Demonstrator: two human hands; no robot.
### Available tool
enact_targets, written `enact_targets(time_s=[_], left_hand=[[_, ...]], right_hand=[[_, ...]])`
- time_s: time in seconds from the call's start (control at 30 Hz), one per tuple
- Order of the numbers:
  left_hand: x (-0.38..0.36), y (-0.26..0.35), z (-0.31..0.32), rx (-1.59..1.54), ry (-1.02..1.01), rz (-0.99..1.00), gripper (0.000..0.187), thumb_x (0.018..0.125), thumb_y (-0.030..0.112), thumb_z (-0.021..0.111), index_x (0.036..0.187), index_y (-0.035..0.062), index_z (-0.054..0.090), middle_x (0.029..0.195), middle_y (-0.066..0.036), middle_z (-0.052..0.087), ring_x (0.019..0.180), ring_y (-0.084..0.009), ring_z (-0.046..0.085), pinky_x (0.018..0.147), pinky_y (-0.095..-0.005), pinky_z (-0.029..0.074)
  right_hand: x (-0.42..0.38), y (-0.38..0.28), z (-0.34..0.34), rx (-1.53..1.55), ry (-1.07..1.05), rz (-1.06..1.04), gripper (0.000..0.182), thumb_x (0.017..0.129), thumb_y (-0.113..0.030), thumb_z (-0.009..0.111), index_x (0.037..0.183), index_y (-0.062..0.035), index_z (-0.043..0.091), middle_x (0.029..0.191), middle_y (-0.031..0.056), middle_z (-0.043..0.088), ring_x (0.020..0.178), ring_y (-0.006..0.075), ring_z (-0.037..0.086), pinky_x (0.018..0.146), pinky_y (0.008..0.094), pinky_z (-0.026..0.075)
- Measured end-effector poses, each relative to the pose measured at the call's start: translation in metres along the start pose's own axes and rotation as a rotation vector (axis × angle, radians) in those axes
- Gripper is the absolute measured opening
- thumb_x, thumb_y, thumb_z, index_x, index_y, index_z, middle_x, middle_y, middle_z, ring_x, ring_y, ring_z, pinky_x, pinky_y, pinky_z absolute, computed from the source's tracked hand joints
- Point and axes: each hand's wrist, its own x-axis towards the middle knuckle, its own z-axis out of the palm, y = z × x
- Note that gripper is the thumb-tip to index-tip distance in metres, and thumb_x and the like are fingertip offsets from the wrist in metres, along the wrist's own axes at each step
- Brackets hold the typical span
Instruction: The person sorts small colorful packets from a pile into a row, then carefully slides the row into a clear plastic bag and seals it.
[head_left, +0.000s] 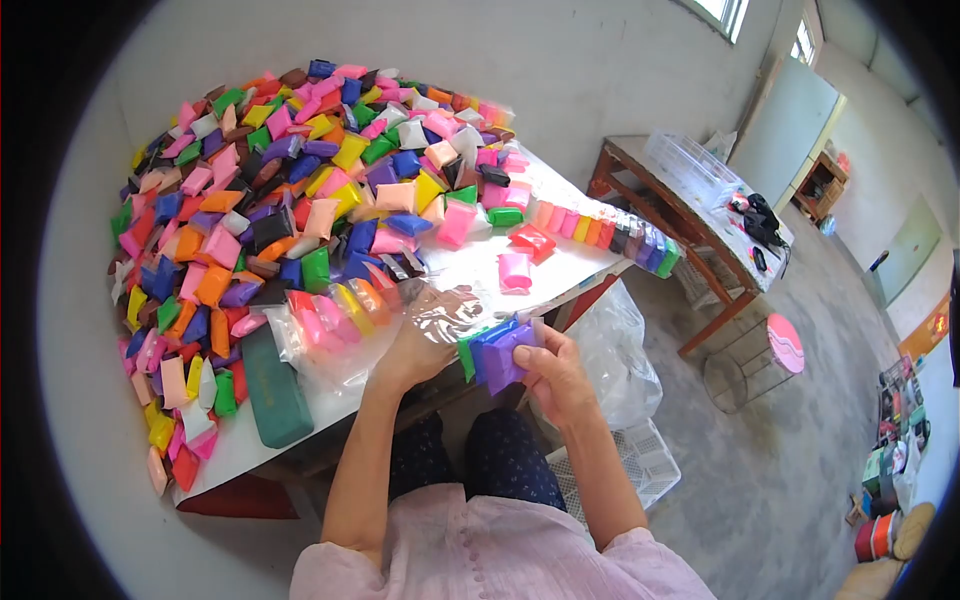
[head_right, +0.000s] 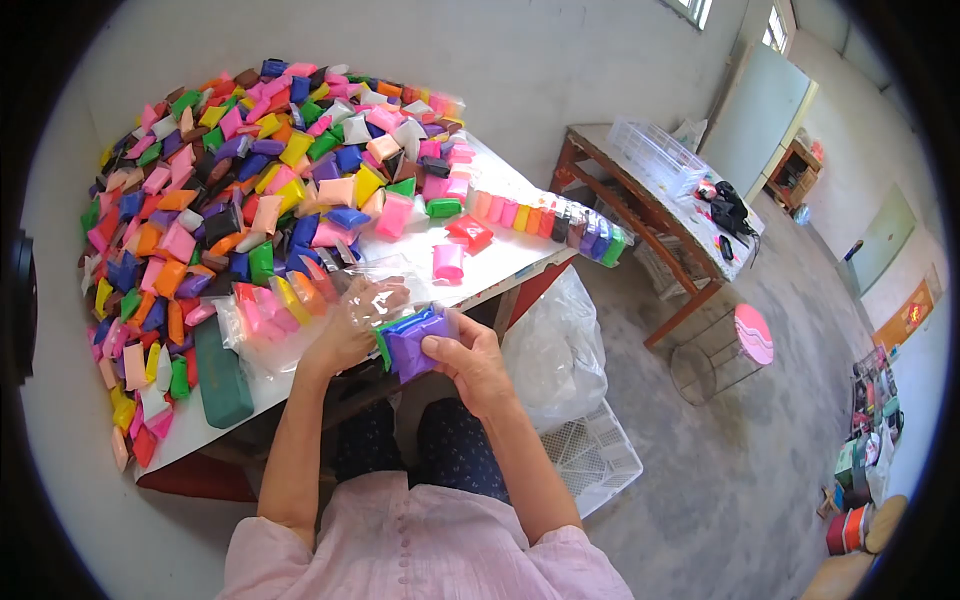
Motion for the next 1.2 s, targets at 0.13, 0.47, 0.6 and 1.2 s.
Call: enact_targets(time_s=[0.13, 0.47, 0.6, 1.2], left_hand=[[0.008, 0.029, -0.013, -0.175, -0.025, -0.323, 0.037, 0.083, 0.005, 0.061, 0.120, 0.0020, 0.062, 0.124, -0.019, 0.062, 0.121, -0.0373, 0.054, 0.107, -0.0482, 0.040], [-0.011, 0.049, -0.011, 0.028, 0.115, -0.333, 0.040, 0.082, 0.003, 0.066, 0.120, -0.0064, 0.057, 0.131, -0.025, 0.051, 0.127, -0.0408, 0.045, 0.107, -0.0473, 0.040], [-0.012, 0.049, -0.012, 0.126, 0.112, -0.341, 0.036, 0.082, 0.009, 0.068, 0.114, -0.0060, 0.060, 0.120, -0.026, 0.054, 0.116, -0.0412, 0.050, 0.099, -0.0484, 0.043], [-0.023, 0.038, -0.009, -0.114, 0.349, -0.416, 0.021, 0.082, 0.006, 0.064, 0.101, -0.0036, 0.067, 0.108, -0.021, 0.064, 0.100, -0.0386, 0.060, 0.089, -0.0465, 0.046]], right_hand=[[0.005, 0.004, 0.008, 0.020, 0.062, -0.051, 0.053, 0.084, -0.009, 0.075, 0.132, 0.0057, 0.056, 0.112, 0.0088, 0.067, 0.098, 0.0156, 0.067, 0.090, 0.0303, 0.055], [0.036, 0.038, 0.020, -0.230, 0.190, -0.377, 0.060, 0.087, -0.004, 0.073, 0.138, 0.0075, 0.045, 0.124, 0.0105, 0.060, 0.109, 0.0148, 0.061, 0.097, 0.0289, 0.049], [0.052, 0.050, 0.024, -0.319, 0.201, -0.472, 0.059, 0.086, -0.007, 0.074, 0.136, 0.0055, 0.046, 0.122, 0.0118, 0.061, 0.108, 0.0164, 0.062, 0.095, 0.0300, 0.050], [0.069, 0.062, 0.032, -1.319, 0.497, -0.838, 0.062, 0.077, -0.022, 0.081, 0.128, -0.0015, 0.054, 0.112, 0.0191, 0.062, 0.107, 0.0363, 0.058, 0.083, 0.0440, 0.051]])
